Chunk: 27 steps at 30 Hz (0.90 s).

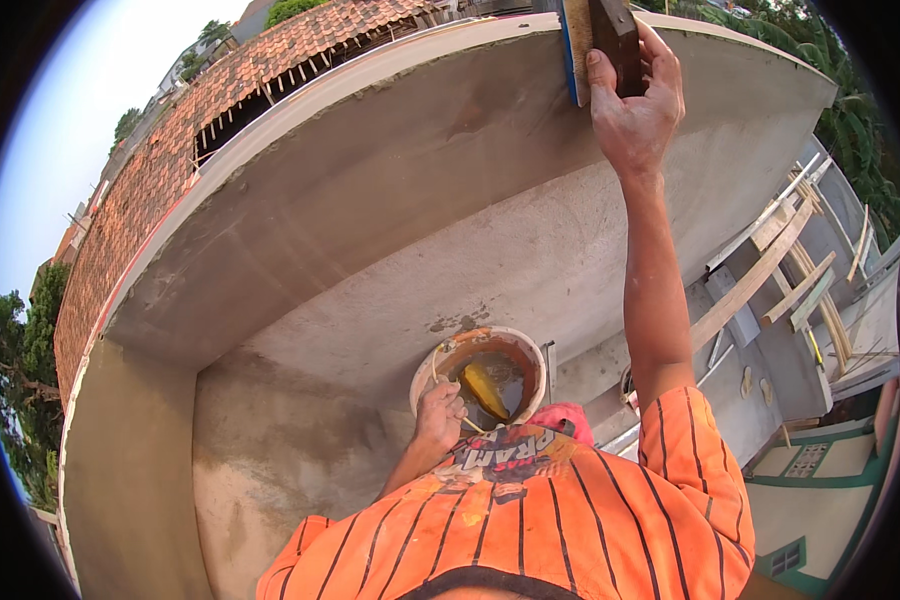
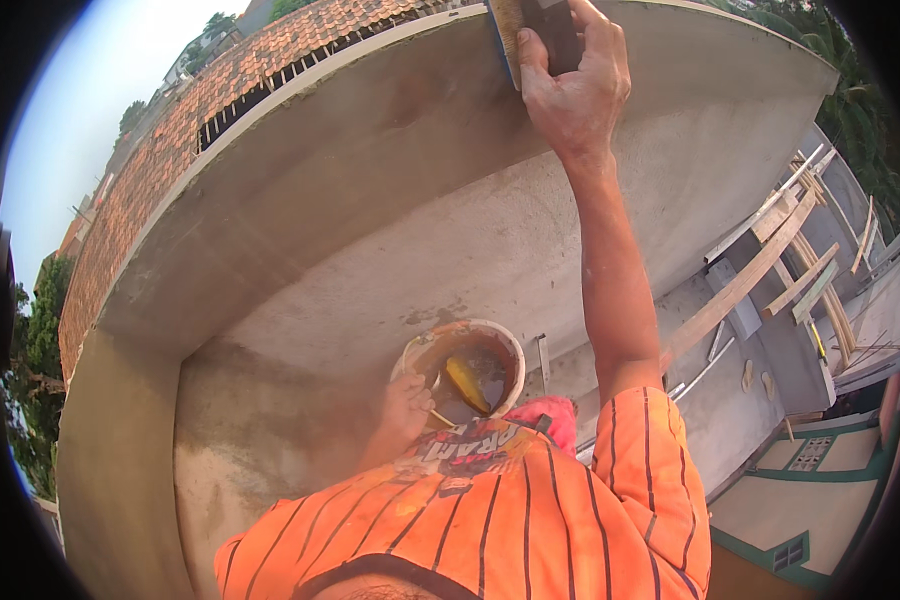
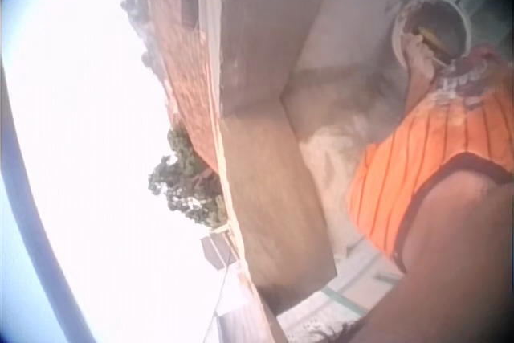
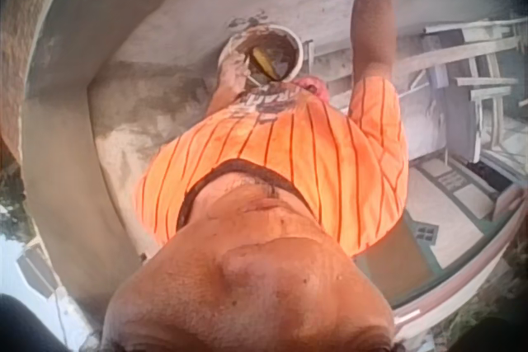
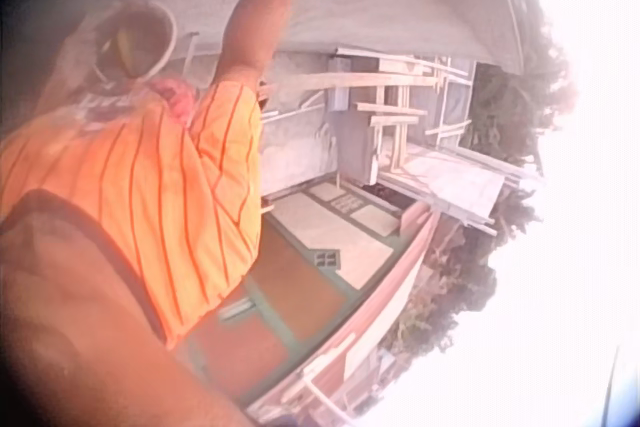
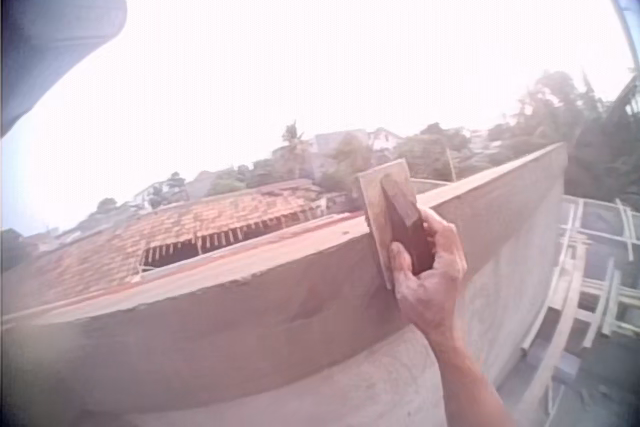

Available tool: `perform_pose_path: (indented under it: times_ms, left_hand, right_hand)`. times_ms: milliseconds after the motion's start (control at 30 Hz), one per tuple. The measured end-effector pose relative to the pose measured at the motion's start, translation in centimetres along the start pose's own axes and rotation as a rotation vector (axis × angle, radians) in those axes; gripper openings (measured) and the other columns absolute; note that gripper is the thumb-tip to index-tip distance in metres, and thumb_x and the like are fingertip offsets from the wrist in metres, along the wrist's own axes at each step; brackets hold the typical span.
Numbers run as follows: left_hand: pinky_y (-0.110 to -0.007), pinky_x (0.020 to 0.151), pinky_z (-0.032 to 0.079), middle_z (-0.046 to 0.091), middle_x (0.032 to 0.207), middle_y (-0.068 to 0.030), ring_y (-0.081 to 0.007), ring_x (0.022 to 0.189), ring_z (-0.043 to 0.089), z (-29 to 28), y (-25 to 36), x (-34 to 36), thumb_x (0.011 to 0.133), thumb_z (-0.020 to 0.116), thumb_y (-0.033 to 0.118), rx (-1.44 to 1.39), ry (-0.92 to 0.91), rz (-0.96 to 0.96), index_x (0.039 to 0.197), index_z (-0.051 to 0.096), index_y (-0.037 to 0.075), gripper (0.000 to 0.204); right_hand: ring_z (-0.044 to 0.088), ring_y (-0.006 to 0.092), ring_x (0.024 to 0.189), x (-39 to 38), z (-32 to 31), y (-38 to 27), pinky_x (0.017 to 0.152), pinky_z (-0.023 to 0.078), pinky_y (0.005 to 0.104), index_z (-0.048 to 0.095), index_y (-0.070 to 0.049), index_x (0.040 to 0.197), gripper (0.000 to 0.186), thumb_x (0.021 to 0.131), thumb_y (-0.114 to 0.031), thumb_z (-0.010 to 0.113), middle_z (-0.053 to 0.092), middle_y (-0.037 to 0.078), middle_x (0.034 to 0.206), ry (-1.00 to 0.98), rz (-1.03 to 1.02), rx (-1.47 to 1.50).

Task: The person uses pliers to remove nails from a wooden board attached to a wall. They then remove the board and use a trowel to smooth the wet plaster on the wall surface. Finally, they use a sponge to clean the wall edge.

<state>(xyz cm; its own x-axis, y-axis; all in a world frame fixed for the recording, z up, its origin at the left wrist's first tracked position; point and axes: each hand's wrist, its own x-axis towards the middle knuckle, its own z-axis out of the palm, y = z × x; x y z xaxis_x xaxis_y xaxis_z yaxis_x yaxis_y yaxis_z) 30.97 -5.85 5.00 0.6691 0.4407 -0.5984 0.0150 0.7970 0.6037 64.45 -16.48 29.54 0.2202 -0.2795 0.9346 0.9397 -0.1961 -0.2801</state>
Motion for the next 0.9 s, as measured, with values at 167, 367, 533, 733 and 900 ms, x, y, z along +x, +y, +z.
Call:
perform_pose_path:
  times_ms: [167,367,533,733,900]
  left_hand:
    - [-0.025,0.053,0.029,0.032,0.062,0.0077,-0.0062,0.048,0.028,0.4,0.0,-0.1,0.078,0.058,0.005,-0.01,-0.02,0.001,0.079,0.043,0.019,0.021]
    - [-0.025,0.052,0.029,0.032,0.061,0.0081,-0.0062,0.048,0.028,0.3,0.1,-0.5,0.077,0.058,0.005,-0.002,-0.004,0.015,0.077,0.042,0.02,0.021]
    - [-0.025,0.051,0.029,0.032,0.061,0.0079,-0.006,0.048,0.028,0.5,-0.1,-0.4,0.076,0.058,0.005,0.004,0.017,0.031,0.076,0.041,0.019,0.023]
    - [-0.026,0.051,0.028,0.032,0.06,0.0079,-0.0065,0.047,0.029,1.0,-0.2,-0.4,0.075,0.058,0.005,0.005,0.03,0.043,0.074,0.04,0.018,0.023]
    - [-0.025,0.051,0.029,0.032,0.06,0.0075,-0.0063,0.048,0.03,-0.3,-0.4,0.2,0.074,0.057,0.004,-0.009,-0.004,0.035,0.077,0.042,0.018,0.021]
  right_hand:
    - [0.059,0.0203,0.08,-7.7,-0.3,-7.9,0.07,0.053,0.0308,0.061,-0.015,0.113,0.055,0.061,0.0,0.074,0.058,0.004,0.092,-0.445,-0.199,0.174]
    - [0.058,0.0198,0.077,-11.3,-2.3,-8.2,0.066,0.052,0.0309,0.06,-0.016,0.113,0.06,0.057,0.0,0.074,0.058,0.002,0.091,-0.609,-0.256,0.281]
    - [0.059,0.0184,0.085,-4.1,-2.2,-1.4,0.072,0.051,0.0311,0.057,-0.005,0.113,0.042,0.073,-0.002,0.073,0.059,0.009,0.097,-0.035,0.238,0.228]
    - [0.057,0.0184,0.081,-10.1,0.0,-8.3,0.07,0.051,0.0305,0.06,-0.014,0.114,0.053,0.064,0.001,0.073,0.058,0.003,0.094,-0.367,-0.099,0.208]
    - [0.056,0.021,0.079,-18.1,-3.7,-11.8,0.067,0.051,0.0319,0.064,-0.017,0.11,0.056,0.056,-0.003,0.07,0.058,0.002,0.089,-0.864,-0.11,0.445]
